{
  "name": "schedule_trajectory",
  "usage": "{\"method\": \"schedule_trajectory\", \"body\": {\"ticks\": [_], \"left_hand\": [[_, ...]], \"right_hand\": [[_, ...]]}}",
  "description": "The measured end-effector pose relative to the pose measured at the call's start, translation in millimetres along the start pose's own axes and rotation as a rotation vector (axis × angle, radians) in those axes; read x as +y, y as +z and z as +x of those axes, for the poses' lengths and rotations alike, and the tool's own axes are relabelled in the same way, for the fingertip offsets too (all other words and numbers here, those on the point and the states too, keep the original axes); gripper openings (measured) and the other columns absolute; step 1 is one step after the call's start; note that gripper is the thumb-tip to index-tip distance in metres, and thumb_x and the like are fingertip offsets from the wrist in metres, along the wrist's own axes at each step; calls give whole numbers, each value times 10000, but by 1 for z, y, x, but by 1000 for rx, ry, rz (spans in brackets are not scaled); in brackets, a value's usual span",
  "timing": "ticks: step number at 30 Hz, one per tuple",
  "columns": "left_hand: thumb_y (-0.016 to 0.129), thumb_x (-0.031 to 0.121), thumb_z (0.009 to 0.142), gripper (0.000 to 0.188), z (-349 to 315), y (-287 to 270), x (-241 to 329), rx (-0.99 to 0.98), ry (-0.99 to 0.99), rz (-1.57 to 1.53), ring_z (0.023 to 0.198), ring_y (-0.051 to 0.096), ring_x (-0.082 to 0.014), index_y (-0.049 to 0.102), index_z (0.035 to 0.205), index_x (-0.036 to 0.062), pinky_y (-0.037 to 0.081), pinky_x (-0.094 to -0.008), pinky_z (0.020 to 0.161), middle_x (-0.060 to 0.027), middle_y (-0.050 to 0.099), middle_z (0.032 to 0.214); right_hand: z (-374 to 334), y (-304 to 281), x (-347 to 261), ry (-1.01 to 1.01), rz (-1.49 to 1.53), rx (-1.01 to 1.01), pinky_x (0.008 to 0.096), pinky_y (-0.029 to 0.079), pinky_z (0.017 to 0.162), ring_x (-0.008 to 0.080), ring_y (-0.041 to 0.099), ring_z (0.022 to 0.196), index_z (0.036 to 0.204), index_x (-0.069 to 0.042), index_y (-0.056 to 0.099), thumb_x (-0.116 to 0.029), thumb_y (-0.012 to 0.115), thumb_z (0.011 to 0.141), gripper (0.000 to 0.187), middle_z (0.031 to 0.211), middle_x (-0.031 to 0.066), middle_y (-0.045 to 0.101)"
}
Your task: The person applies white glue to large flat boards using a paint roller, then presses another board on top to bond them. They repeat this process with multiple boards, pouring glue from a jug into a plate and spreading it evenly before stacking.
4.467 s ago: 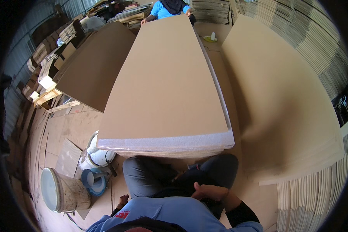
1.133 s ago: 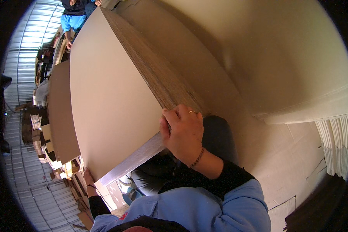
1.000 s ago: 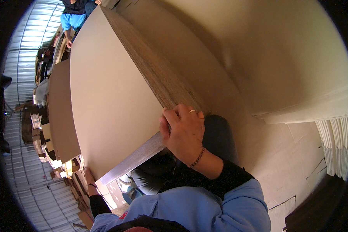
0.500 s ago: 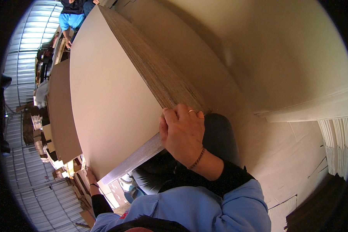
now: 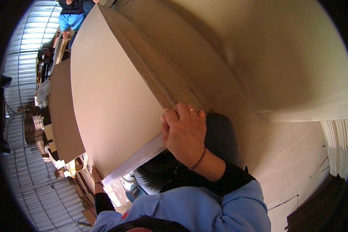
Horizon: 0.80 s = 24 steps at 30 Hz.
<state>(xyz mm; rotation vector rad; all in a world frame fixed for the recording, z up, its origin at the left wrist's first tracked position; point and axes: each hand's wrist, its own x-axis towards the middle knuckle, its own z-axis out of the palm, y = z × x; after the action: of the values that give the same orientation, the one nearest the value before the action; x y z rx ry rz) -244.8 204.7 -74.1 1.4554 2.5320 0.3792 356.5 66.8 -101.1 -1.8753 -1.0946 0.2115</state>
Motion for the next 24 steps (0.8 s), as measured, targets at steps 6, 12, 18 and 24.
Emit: {"method": "schedule_trajectory", "body": {"ticks": [6,12,18,24], "left_hand": [[299,717,874,797,-10,12,24,55,-228,303,1191,435,-323,470,1336,90,357,-447,979,-202,446,1298],[265,579,948,735,-26,46,85,-34,196,519,1411,131,-339,160,1488,92,75,-590,1088,-154,156,1533],[285,570,939,799,-141,104,276,-227,1185,351,1437,60,-331,112,1479,7,-8,-536,1120,-162,112,1551],[349,734,822,1011,-251,131,375,-337,1394,362,1429,91,-357,133,1470,-11,-2,-558,1113,-212,144,1528]], "right_hand": [[3,2,7,-3,113,16,350,387,604,212,549,659,827,-96,668,-111,727,702,138,731,26,552],[8,2,13,26,238,-18,357,403,599,226,554,647,795,-101,670,-111,714,705,101,714,44,557],[12,-2,19,54,346,-149,394,439,618,267,587,698,752,-113,664,-154,684,733,49,731,64,581],[57,-2,49,53,452,-420,424,463,683,318,591,736,873,-82,680,-79,618,749,139,786,117,607]]}}
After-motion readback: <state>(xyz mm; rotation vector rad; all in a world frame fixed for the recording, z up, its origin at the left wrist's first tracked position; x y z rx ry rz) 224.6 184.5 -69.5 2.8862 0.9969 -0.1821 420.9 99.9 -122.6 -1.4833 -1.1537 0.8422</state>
